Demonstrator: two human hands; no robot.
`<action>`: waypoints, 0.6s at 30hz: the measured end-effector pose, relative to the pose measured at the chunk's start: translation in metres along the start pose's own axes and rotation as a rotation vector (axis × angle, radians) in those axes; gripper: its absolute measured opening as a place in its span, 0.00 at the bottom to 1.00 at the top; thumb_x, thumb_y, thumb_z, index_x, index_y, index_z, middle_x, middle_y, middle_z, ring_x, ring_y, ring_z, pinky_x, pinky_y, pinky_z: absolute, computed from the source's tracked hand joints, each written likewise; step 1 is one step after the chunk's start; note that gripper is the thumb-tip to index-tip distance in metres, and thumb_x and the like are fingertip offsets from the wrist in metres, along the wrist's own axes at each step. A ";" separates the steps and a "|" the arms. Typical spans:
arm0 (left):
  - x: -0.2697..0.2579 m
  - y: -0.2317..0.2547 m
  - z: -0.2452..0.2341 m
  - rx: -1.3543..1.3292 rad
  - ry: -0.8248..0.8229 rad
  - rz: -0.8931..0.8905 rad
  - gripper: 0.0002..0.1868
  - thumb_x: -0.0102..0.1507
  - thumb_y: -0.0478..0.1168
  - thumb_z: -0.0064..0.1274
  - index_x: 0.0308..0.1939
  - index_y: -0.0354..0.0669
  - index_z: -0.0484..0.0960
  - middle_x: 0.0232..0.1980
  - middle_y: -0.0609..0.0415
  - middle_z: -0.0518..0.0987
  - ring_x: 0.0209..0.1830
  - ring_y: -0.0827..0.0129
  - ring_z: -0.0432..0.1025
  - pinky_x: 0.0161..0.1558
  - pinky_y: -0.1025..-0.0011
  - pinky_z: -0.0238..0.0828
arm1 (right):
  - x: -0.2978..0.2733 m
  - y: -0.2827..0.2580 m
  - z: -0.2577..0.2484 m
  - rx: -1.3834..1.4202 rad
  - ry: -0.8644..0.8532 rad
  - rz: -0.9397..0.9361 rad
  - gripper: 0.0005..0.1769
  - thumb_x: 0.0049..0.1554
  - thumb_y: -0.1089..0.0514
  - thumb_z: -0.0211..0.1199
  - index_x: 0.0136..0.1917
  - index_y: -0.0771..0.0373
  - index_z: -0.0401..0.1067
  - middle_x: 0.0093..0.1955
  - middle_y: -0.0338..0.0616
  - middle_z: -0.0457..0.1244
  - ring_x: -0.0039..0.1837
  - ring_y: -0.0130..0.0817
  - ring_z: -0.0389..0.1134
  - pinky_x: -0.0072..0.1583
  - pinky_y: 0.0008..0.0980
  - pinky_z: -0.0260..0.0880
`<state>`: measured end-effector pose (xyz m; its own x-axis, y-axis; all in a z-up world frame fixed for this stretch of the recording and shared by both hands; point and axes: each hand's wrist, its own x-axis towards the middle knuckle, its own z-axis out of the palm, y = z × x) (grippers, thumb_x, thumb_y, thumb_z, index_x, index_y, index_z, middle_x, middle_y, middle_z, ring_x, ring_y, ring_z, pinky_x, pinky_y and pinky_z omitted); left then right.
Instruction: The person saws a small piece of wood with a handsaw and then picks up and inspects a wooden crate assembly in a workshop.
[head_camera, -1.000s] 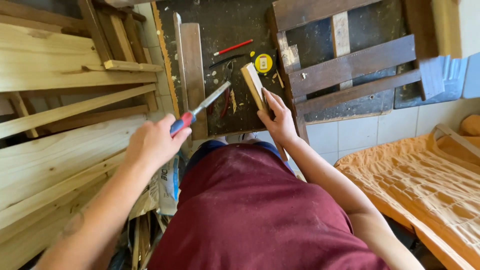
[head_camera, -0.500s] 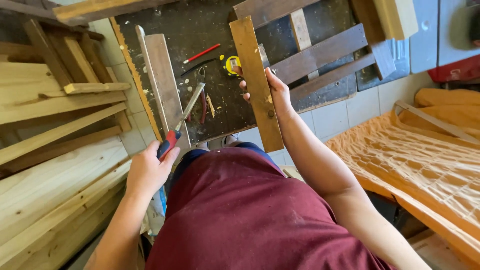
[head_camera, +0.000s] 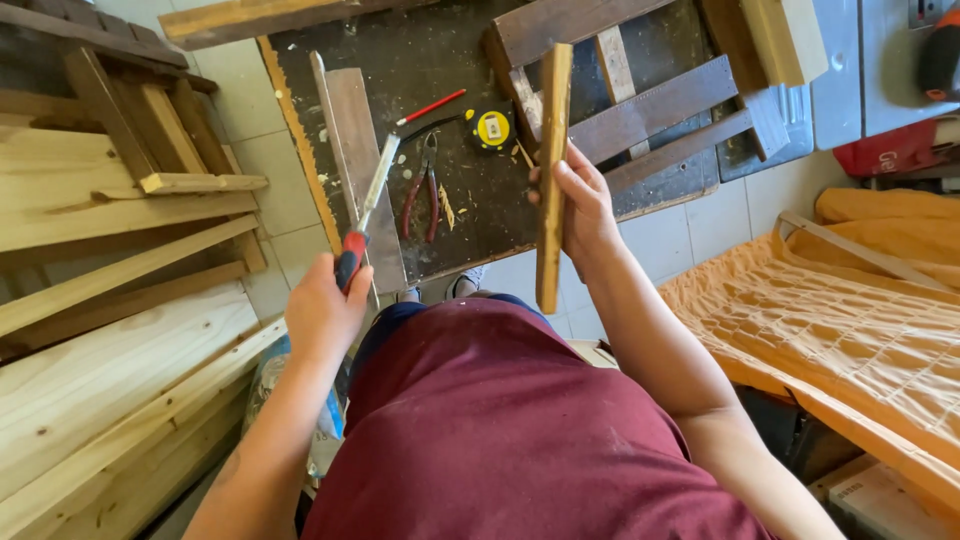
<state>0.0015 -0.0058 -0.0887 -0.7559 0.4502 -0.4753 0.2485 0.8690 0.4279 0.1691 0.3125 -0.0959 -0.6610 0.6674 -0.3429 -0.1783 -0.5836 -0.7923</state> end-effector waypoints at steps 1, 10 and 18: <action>0.011 -0.006 0.010 -0.002 0.000 0.001 0.23 0.68 0.60 0.56 0.53 0.47 0.78 0.39 0.41 0.83 0.46 0.42 0.81 0.48 0.48 0.79 | 0.000 0.003 -0.003 -0.002 0.000 -0.001 0.30 0.63 0.58 0.66 0.75 0.69 0.65 0.61 0.54 0.68 0.56 0.42 0.73 0.53 0.38 0.81; 0.114 -0.006 0.045 0.096 0.555 0.575 0.25 0.55 0.48 0.74 0.42 0.43 0.74 0.42 0.49 0.70 0.42 0.47 0.73 0.44 0.57 0.75 | 0.020 -0.028 -0.047 -0.927 0.258 -0.413 0.47 0.46 0.57 0.91 0.74 0.59 0.73 0.56 0.41 0.63 0.51 0.30 0.69 0.54 0.29 0.76; 0.140 0.005 0.054 0.212 0.575 0.562 0.28 0.50 0.49 0.76 0.46 0.46 0.76 0.43 0.51 0.73 0.43 0.51 0.75 0.42 0.56 0.74 | 0.005 -0.050 -0.006 -1.528 0.067 -0.539 0.43 0.38 0.57 0.84 0.67 0.51 0.77 0.55 0.40 0.64 0.56 0.47 0.74 0.56 0.44 0.80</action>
<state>-0.0701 0.0726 -0.1947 -0.6620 0.7039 0.2573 0.7470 0.5918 0.3028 0.1790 0.3481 -0.0609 -0.7265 0.6732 0.1382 0.5126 0.6648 -0.5434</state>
